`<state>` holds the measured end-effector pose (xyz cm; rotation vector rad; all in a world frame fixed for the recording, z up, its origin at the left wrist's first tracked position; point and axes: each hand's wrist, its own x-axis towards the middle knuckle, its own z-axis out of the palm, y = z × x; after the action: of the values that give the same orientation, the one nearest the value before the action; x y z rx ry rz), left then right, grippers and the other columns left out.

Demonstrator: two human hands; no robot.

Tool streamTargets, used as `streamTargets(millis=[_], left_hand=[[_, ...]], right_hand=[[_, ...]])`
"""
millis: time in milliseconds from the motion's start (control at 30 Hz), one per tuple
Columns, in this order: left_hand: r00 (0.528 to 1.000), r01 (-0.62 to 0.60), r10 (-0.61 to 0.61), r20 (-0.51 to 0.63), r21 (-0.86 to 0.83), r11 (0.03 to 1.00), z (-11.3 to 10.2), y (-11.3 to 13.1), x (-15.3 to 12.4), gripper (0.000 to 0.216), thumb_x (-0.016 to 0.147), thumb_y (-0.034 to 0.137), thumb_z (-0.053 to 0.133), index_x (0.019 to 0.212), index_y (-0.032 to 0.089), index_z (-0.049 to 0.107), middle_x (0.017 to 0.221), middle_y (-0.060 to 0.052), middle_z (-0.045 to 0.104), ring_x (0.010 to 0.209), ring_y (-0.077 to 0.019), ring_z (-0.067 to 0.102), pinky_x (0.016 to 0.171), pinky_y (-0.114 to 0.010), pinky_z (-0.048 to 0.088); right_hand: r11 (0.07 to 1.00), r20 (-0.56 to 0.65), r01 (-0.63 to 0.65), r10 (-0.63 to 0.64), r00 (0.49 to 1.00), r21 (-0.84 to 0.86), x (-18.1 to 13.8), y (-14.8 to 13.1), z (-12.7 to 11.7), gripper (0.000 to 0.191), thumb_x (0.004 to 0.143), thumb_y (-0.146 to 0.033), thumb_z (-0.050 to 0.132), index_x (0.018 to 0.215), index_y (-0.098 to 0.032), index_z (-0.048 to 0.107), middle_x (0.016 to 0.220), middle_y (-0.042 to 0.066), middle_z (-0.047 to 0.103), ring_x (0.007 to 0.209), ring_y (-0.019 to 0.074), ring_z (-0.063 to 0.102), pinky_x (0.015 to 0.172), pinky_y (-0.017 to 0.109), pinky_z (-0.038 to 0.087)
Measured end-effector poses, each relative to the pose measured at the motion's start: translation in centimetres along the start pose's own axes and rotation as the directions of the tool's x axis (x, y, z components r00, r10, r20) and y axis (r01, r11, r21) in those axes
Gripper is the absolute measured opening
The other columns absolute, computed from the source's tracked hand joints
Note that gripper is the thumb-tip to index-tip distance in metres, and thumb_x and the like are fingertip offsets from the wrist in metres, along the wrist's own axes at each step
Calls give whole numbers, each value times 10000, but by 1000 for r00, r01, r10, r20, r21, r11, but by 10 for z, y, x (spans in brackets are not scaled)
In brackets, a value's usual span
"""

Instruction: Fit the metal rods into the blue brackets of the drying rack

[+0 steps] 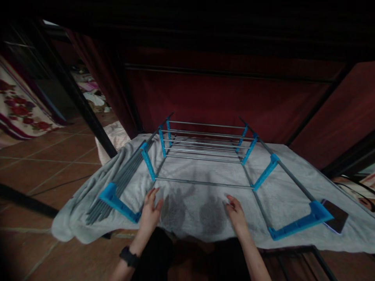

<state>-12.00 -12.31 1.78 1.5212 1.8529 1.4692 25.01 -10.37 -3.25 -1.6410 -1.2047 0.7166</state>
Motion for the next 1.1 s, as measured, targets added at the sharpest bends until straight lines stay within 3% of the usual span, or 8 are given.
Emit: streamTargets(millis=[100,233,333,433,500,667,833,1100], left_hand=[[975,-111,113,193,-23,994,-38,8,-62,324,961,323,491,1176,235,718,1326,-110,678,1270,-254,627,1121,-444,487],[971,-60,37,235,93,994,-108,-11,-102,356,944,333,449,1048,251,779,1149,-97,760,1125,-264,706,1032,-425,558],[999,6,-18,50,232,973,-157,-38,-86,362,901,340,446,1024,230,769,1125,-115,758,1110,-297,700,1025,-450,550],[994,39,-1,-106,356,934,-187,-58,-45,376,895,327,443,1106,204,729,1178,-130,727,1107,-299,685,1014,-433,536],[994,40,9,-106,452,891,-191,-64,-17,376,900,300,430,1118,188,715,1178,-141,714,1078,-298,683,980,-422,543],[986,-102,-26,164,720,686,-173,-61,24,311,904,192,442,1033,150,722,1054,-161,697,1033,-290,651,961,-396,517],[977,-119,-110,184,892,436,-152,-50,38,385,899,50,353,1001,85,722,1060,-225,654,1028,-333,639,792,-382,523],[967,69,-247,61,871,487,-135,-51,56,323,833,100,443,1063,58,667,1066,-256,668,1059,-380,662,785,-410,531]], right_hand=[[933,176,184,-134,975,-310,-35,-8,37,548,863,-472,425,1277,-200,660,1383,159,625,1297,314,571,1141,556,392],[627,270,377,-264,926,-682,-67,-4,62,568,953,-387,360,1443,-196,575,1590,169,450,1470,359,405,1213,643,213],[501,301,411,-289,909,-762,-73,-2,65,579,976,-360,329,1484,-178,538,1617,186,407,1480,368,392,1202,643,232],[501,280,371,-249,927,-782,-70,-3,65,589,981,-381,326,1505,-192,515,1612,176,419,1476,355,401,1200,636,249],[512,256,335,-220,941,-791,-68,-3,67,591,979,-397,340,1511,-204,512,1607,163,430,1475,344,407,1209,618,250],[460,260,360,-267,928,-812,-66,4,70,600,989,-423,309,1499,-196,530,1591,157,454,1451,352,444,1189,620,288],[431,250,370,-310,917,-823,-66,8,73,583,994,-410,318,1490,-200,544,1583,160,466,1446,346,456,1192,604,293],[504,232,363,-305,924,-784,-70,-7,76,559,998,-390,341,1482,-205,552,1583,165,465,1446,369,450,1182,628,284]])
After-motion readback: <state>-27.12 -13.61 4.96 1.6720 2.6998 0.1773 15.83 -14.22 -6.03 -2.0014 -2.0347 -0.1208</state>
